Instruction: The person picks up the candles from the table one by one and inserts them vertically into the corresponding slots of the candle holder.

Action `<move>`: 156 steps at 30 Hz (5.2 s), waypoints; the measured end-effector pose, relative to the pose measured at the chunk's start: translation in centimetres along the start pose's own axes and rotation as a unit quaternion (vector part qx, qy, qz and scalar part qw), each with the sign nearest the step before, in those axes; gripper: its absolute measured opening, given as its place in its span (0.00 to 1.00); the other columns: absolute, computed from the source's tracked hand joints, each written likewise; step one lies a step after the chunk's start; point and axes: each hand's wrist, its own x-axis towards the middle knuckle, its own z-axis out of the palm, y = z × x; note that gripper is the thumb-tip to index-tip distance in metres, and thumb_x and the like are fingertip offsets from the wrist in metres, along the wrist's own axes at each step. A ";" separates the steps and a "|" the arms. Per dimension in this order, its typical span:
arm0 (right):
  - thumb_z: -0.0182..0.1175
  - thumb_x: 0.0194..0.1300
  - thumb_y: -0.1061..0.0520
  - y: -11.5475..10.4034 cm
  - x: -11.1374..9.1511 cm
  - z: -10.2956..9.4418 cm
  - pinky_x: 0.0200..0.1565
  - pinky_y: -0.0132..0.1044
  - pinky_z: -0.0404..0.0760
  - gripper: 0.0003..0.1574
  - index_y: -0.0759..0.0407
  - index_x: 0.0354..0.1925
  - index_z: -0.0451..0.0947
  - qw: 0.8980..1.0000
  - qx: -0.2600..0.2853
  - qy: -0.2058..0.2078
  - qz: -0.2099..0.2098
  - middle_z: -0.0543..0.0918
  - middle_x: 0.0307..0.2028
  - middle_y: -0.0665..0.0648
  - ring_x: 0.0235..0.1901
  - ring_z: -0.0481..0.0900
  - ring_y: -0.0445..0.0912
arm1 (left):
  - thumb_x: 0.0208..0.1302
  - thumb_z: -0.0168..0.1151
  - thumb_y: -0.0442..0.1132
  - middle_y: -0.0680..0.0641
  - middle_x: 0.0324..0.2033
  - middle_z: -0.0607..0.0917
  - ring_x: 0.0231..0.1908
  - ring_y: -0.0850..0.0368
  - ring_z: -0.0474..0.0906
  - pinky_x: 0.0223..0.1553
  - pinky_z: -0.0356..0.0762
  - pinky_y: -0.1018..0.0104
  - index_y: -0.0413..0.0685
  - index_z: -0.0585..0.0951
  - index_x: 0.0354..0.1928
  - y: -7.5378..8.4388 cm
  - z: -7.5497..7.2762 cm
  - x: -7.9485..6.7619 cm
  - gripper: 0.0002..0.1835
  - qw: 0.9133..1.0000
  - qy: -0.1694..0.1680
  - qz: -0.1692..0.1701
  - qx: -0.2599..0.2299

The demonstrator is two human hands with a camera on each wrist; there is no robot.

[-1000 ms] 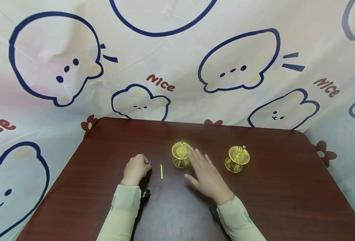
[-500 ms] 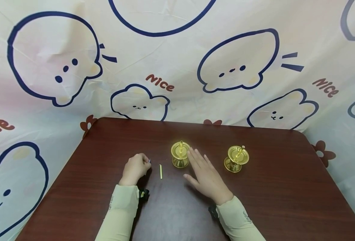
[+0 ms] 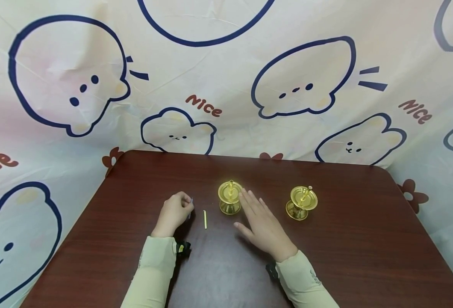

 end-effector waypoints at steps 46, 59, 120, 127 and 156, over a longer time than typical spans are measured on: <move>0.61 0.72 0.42 -0.1 0.0 0.1 0.74 0.53 0.56 0.50 0.64 0.78 0.53 1.000 0.011 0.006 -0.003 0.54 0.78 0.62 0.78 0.51 0.55 | 0.70 0.65 0.35 0.41 0.42 0.86 0.42 0.51 0.84 0.41 0.78 0.73 0.36 0.82 0.48 1.6 1.8 0.4 0.10 0.950 0.114 0.105 -0.269; 0.61 0.72 0.42 -0.2 0.0 -0.1 0.74 0.51 0.55 0.50 0.63 0.78 0.52 1.000 0.015 -0.001 0.008 0.54 0.79 0.61 0.78 0.50 0.54 | 0.70 0.64 0.35 0.40 0.44 0.86 0.42 0.54 0.83 0.40 0.77 0.74 0.38 0.82 0.47 2.6 2.3 0.7 0.08 0.940 0.093 0.110 -0.309; 0.54 0.77 0.49 0.1 -0.5 0.5 0.71 0.57 0.60 0.40 0.65 0.77 0.56 0.998 -0.039 0.041 -0.032 0.57 0.77 0.62 0.76 0.57 0.56 | 0.70 0.66 0.39 0.47 0.43 0.86 0.46 0.55 0.83 0.56 0.80 0.54 0.42 0.82 0.48 8.9 0.5 1.9 0.10 0.923 0.065 0.262 -0.272; 0.57 0.75 0.49 0.2 -0.5 0.5 0.71 0.57 0.61 0.41 0.67 0.76 0.57 0.997 -0.038 0.050 -0.038 0.60 0.76 0.63 0.75 0.58 0.56 | 0.71 0.65 0.37 0.48 0.43 0.86 0.47 0.54 0.84 0.55 0.80 0.54 0.40 0.82 0.48 9.2 0.9 2.0 0.10 0.924 0.069 0.273 -0.260; 0.53 0.78 0.47 -0.1 -0.3 -0.2 0.73 0.55 0.58 0.40 0.65 0.77 0.55 0.999 -0.033 0.024 -0.029 0.57 0.77 0.61 0.76 0.55 0.56 | 0.70 0.66 0.37 0.48 0.44 0.88 0.46 0.55 0.84 0.48 0.83 0.54 0.44 0.84 0.48 9.4 1.5 1.8 0.08 0.929 0.104 0.313 -0.167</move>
